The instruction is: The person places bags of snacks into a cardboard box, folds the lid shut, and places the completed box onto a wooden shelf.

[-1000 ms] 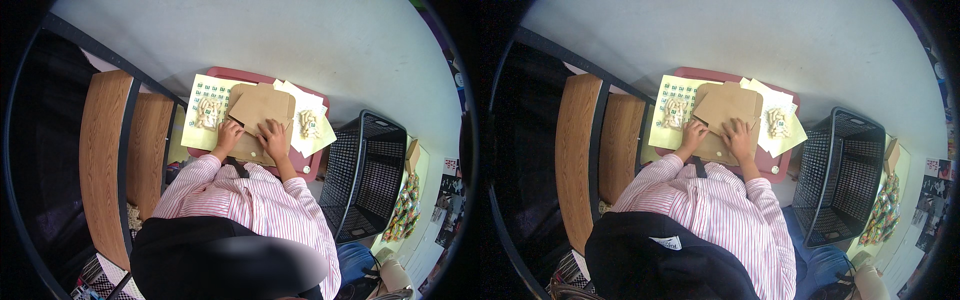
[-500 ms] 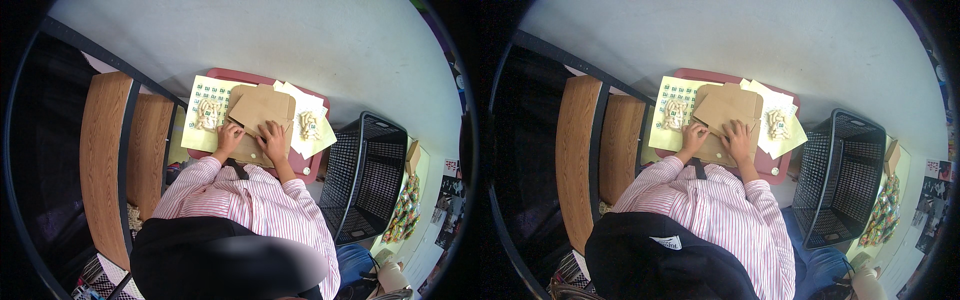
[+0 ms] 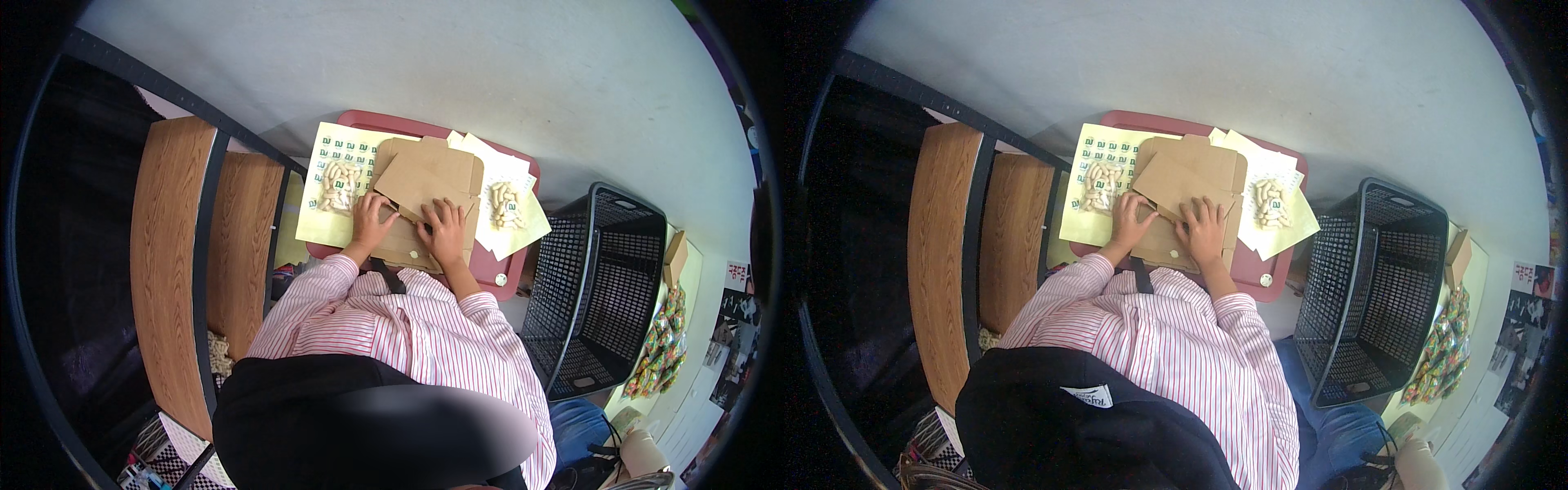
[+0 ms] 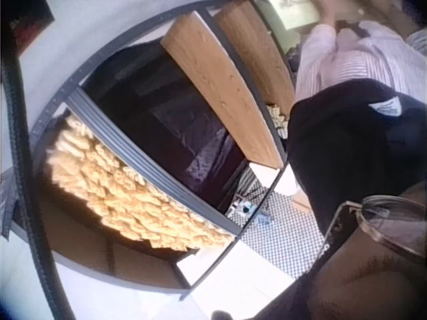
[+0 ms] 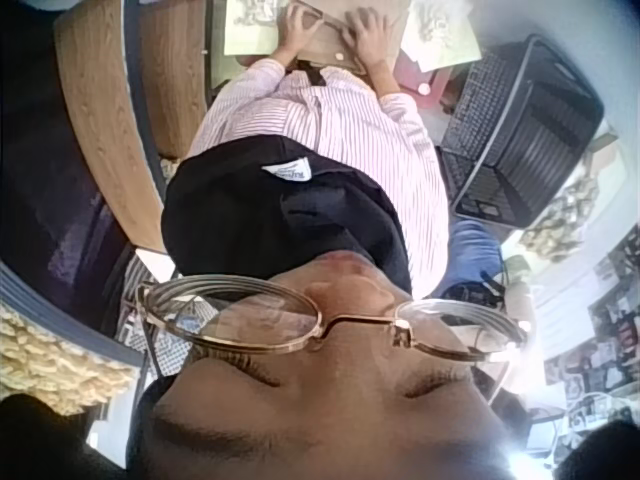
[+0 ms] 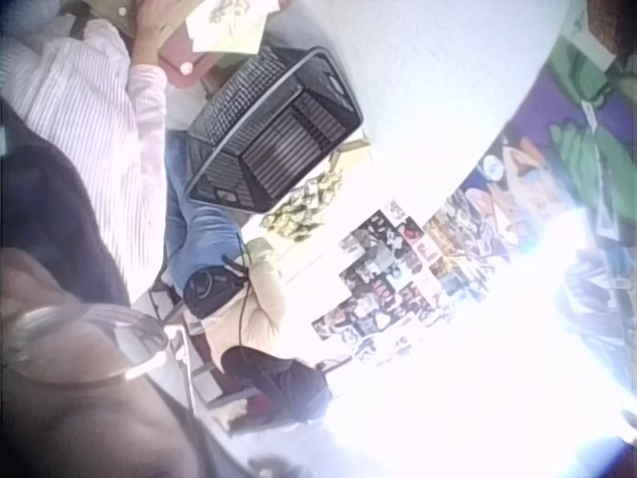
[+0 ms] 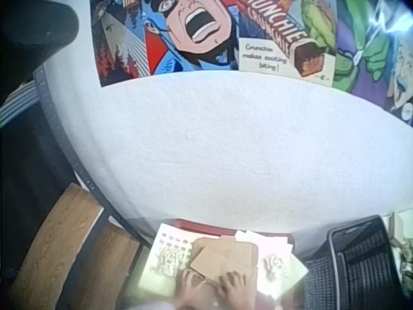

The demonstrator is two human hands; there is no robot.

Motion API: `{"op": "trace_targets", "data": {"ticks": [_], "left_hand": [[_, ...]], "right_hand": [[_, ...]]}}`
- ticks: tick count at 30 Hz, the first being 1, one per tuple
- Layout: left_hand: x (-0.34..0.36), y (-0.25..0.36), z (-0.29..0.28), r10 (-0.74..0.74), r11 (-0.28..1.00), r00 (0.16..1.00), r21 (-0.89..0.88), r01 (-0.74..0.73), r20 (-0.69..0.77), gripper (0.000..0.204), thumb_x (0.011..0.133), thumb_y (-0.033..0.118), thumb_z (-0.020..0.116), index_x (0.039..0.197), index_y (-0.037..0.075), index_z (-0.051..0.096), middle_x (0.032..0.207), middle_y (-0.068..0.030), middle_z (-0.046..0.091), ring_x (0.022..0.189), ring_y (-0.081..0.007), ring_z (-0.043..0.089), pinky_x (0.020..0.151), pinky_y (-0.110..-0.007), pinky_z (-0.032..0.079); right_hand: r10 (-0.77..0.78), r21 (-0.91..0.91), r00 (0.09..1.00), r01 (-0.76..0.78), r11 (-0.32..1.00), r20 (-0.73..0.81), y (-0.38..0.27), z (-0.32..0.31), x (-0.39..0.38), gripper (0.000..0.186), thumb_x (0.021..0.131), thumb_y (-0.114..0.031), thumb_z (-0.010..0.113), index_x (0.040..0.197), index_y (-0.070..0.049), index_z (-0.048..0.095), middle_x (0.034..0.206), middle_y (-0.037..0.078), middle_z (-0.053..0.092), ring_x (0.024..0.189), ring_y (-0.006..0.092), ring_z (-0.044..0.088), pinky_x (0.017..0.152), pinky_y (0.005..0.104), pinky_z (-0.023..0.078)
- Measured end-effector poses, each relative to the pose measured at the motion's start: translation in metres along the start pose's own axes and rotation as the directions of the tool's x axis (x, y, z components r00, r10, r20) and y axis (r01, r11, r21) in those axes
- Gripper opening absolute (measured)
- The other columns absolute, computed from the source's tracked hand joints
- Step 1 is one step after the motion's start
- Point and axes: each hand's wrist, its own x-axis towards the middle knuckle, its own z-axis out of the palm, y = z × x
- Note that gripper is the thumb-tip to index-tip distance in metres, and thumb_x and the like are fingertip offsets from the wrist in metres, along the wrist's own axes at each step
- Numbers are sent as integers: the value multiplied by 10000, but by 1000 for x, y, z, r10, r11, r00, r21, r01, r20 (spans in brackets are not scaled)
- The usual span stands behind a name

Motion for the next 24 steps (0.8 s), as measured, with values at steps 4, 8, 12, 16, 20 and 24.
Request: {"op": "trace_targets", "data": {"ticks": [4, 8, 12, 16, 20, 24], "left_hand": [[2, -4, -2, 78, 995, 992, -63, -72, 102, 182, 697, 130, 690, 830, 56, 591, 884, -84, 505, 856, -264, 518, 757, -375, 421], [0, -9, 4, 70, 994, 993, -90, -62, 91, 144, 708, 131, 679, 803, 57, 600, 879, -78, 498, 846, -258, 522, 736, -362, 437], [-2, -10, 8, 13, 993, 996, -118, -3, 87, 139, 715, 126, 673, 812, 53, 606, 883, -79, 498, 856, -253, 526, 751, -353, 444], [-2, -8, 7, -9, 988, 995, -151, 25, 103, 149, 715, 116, 674, 828, 44, 608, 894, -87, 500, 867, -253, 528, 764, -347, 447], [-2, -7, 6, -12, 988, 995, -152, 27, 102, 185, 715, 120, 674, 868, 48, 598, 904, -91, 501, 860, -260, 529, 762, -349, 445], [-5, -12, 4, 36, 994, 993, -110, -24, 110, 246, 714, 145, 674, 927, 71, 575, 929, -88, 500, 902, -264, 514, 798, -370, 420]], "right_hand": [[-7, -9, 1000, 7, 1000, 7, -3, 1, 0, 380, 726, -266, 636, 1077, -133, 577, 1206, 102, 471, 1213, 290, 368, 1013, 528, 241], [-33, 61, 999, 35, 998, -34, -2, 1, 4, 347, 697, -244, 667, 995, -86, 584, 1234, 109, 474, 1211, 298, 385, 995, 533, 261], [-40, 68, 999, 41, 997, -6, -2, 4, 8, 327, 703, -261, 669, 947, -68, 571, 1241, 113, 472, 1208, 305, 386, 997, 541, 248], [-19, 41, 1000, 19, 999, -2, -5, 6, 13, 321, 704, -268, 669, 930, -65, 566, 1214, 110, 488, 1199, 306, 392, 993, 540, 251], [-12, 27, 1000, 13, 1000, -17, -6, 9, 13, 312, 704, -268, 667, 916, -65, 562, 1191, 101, 500, 1190, 309, 397, 988, 541, 256], [-20, 2, 1000, 20, 1000, -14, -7, 10, 12, 287, 710, -258, 661, 902, -72, 559, 1189, 97, 501, 1191, 311, 397, 990, 543, 254]]}}
